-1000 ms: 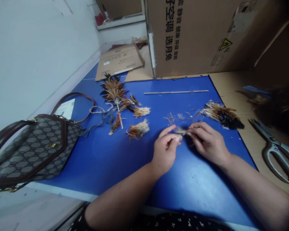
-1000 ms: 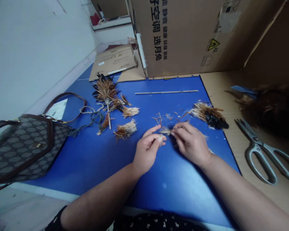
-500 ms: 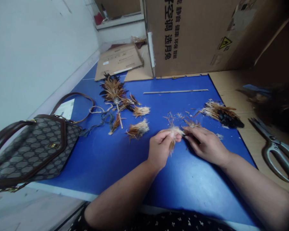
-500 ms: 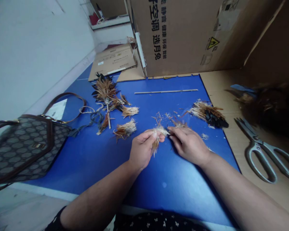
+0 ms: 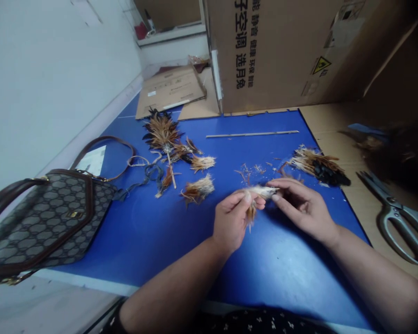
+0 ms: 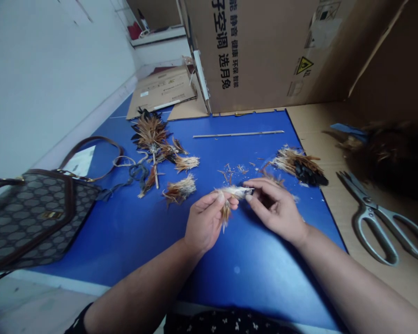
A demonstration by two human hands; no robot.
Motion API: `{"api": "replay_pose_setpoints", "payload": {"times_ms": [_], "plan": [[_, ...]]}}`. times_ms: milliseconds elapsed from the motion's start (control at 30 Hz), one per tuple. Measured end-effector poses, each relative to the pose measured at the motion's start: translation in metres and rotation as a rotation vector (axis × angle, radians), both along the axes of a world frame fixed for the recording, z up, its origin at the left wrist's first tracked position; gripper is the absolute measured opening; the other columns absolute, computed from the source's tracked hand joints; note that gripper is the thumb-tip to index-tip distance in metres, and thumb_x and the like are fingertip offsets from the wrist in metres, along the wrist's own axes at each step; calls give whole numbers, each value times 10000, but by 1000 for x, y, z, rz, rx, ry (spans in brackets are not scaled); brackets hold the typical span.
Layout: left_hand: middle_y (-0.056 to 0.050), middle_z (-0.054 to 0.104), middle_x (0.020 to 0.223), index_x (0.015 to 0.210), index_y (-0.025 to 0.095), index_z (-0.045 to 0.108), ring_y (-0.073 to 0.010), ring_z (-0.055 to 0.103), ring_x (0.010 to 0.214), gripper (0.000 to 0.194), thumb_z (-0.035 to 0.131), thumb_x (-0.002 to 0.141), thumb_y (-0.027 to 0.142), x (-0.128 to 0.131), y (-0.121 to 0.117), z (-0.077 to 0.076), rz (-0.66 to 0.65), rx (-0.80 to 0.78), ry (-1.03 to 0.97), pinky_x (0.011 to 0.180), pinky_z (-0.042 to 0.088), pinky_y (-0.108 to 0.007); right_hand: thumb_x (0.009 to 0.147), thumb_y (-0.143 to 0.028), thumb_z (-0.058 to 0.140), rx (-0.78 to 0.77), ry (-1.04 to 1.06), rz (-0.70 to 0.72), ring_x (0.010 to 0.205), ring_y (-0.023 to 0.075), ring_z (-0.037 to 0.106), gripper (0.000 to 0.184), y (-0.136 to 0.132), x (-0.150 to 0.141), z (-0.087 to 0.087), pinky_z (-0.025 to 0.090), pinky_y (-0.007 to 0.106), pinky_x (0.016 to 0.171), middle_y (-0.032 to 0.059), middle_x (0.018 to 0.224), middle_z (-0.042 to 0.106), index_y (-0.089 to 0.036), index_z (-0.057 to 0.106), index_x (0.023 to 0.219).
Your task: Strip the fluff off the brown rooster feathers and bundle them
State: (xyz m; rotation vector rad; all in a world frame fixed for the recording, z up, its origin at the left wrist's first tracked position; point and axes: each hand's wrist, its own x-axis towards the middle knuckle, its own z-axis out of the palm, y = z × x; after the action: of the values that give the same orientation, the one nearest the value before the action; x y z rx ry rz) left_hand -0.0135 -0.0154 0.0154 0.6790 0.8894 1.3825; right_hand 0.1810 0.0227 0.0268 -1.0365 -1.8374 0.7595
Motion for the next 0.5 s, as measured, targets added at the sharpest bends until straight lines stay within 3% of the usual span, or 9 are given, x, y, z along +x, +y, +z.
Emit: {"api": "replay_pose_setpoints", "payload": {"times_ms": [67, 200, 367, 500], "plan": [[-93, 778, 904, 941, 161, 815, -177, 726, 809, 225, 800, 910, 384, 1, -1, -1, -23, -3, -16, 842, 603, -355, 999, -351, 710, -102, 82, 30, 909, 215, 758, 241, -1, -2, -1, 632, 356, 802, 105, 1146, 791, -226, 767, 1197], [-98, 782, 921, 931, 158, 825, -179, 733, 823, 230, 780, 929, 383, 3, -3, -4, -53, 14, 7, 866, 602, -355, 987, -388, 739, -278, 225, 80, 647, 138, 671, 210, -1, -4, -2, 589, 277, 638, 38, 848, 767, -213, 782, 1095], [-110, 798, 938, 974, 142, 824, -189, 749, 826, 235, 777, 933, 368, 3, -3, -10, -91, -41, 72, 856, 592, -341, 942, -414, 795, -378, 325, 46, 626, 114, 634, 213, -3, -8, 2, 560, 244, 617, 33, 836, 749, -211, 788, 1007], [-120, 802, 932, 976, 130, 827, -198, 758, 815, 261, 800, 913, 382, 3, -4, -10, -110, -63, 62, 863, 589, -352, 934, -394, 809, -374, 328, 10, 620, 102, 612, 176, -4, -7, -1, 540, 234, 617, 22, 831, 735, -224, 780, 968]]}}
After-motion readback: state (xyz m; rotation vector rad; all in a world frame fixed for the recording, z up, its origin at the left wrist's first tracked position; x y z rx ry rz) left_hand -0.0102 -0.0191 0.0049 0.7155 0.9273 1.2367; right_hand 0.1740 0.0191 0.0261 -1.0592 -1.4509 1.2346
